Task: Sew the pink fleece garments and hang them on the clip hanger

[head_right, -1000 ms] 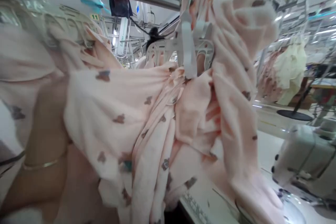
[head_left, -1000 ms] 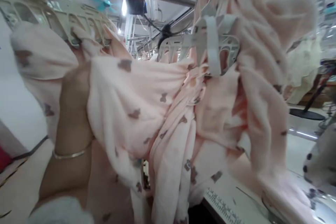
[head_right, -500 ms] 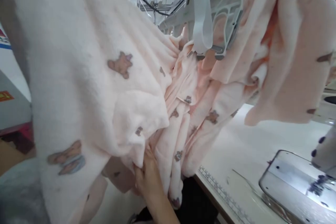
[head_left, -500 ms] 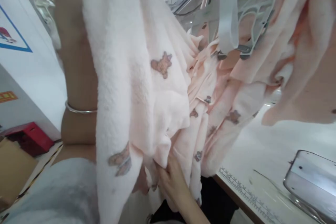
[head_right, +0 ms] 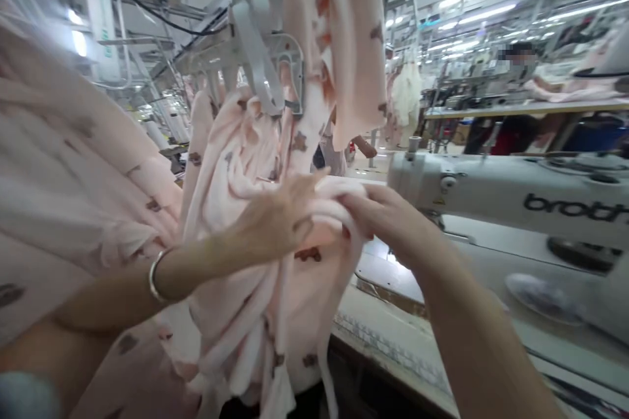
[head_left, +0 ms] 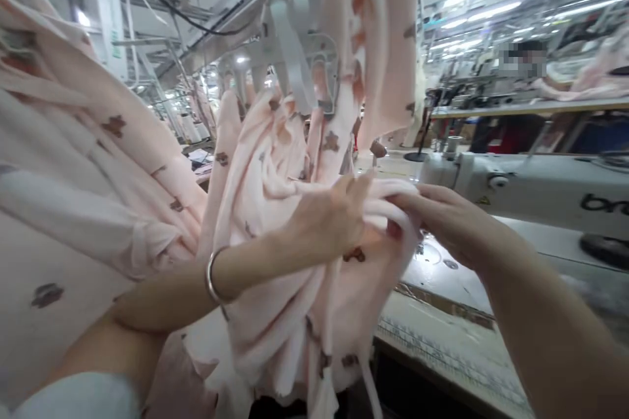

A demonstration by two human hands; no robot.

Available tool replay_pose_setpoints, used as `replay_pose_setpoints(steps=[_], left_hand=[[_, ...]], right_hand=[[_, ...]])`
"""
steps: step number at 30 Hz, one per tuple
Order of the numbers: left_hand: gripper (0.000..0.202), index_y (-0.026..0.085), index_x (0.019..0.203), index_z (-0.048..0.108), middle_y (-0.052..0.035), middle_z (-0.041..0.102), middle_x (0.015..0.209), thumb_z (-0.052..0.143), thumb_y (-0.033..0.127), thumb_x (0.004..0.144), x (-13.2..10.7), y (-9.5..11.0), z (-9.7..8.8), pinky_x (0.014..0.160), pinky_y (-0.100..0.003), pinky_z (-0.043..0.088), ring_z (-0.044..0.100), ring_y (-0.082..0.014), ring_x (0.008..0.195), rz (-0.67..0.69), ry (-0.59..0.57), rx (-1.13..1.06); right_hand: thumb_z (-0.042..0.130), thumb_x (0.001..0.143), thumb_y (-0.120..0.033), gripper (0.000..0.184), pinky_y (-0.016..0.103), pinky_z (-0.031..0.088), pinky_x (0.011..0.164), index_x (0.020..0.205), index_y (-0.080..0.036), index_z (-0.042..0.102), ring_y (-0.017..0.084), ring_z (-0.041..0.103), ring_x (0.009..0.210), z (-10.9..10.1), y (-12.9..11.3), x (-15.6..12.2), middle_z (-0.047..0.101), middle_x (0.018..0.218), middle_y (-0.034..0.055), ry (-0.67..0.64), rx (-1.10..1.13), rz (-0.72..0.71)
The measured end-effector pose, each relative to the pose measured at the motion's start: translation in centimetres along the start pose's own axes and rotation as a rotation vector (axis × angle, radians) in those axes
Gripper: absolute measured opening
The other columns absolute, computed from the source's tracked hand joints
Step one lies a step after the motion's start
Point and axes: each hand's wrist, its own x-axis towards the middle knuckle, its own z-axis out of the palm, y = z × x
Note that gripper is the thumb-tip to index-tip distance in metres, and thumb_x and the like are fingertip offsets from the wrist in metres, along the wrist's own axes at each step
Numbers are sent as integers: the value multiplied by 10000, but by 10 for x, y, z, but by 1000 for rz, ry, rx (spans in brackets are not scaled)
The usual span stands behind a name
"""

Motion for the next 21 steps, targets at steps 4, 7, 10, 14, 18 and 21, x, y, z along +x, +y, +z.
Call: replay_pose_setpoints(steps=[4,7,10,14,18,21], left_hand=[[381,142,1134,583,-83,578,949,425,164,789,71,-11,-11,673,-352,472,579,-203,765,-3,125,121],[327,163,955,675,-63,585,841,416,112,762,94,-7,-21,708,-355,457,580,-194,751,29,118,104],[336,166,875,706,-60,600,828,410,82,739,90,-5,-24,750,-358,449,580,-187,759,11,73,42],[310,196,841,715,-26,638,784,437,122,725,61,-20,-32,705,-319,458,580,-171,705,-91,80,-3],[261,222,801,718,-1,647,754,471,175,729,35,-27,-56,700,-304,479,585,-171,720,-132,112,-12],[290,229,898,698,12,638,925,463,133,757,29,-13,-78,832,-318,484,583,-175,891,-156,351,-35]], right_hand=[[468,895,-305,190,260,470,570,1022,-203,566,140,564,641,25,3,-66,617,907,54,273,-177,-120],[432,919,-264,147,243,449,512,1011,-219,538,149,575,665,65,4,-122,592,824,31,100,-129,-174],[423,914,-228,148,264,492,602,1001,-203,540,168,588,706,97,15,-161,568,771,38,89,-36,-84],[442,843,-143,303,431,492,846,1112,-216,561,284,538,1071,121,36,-187,527,1161,141,250,-110,-112],[434,880,-189,355,489,469,914,1208,-264,547,314,457,1206,129,44,-184,471,1314,120,177,-79,-113],[408,925,-324,287,312,555,722,1135,-271,596,227,618,937,101,44,-172,627,1043,83,47,40,-103]])
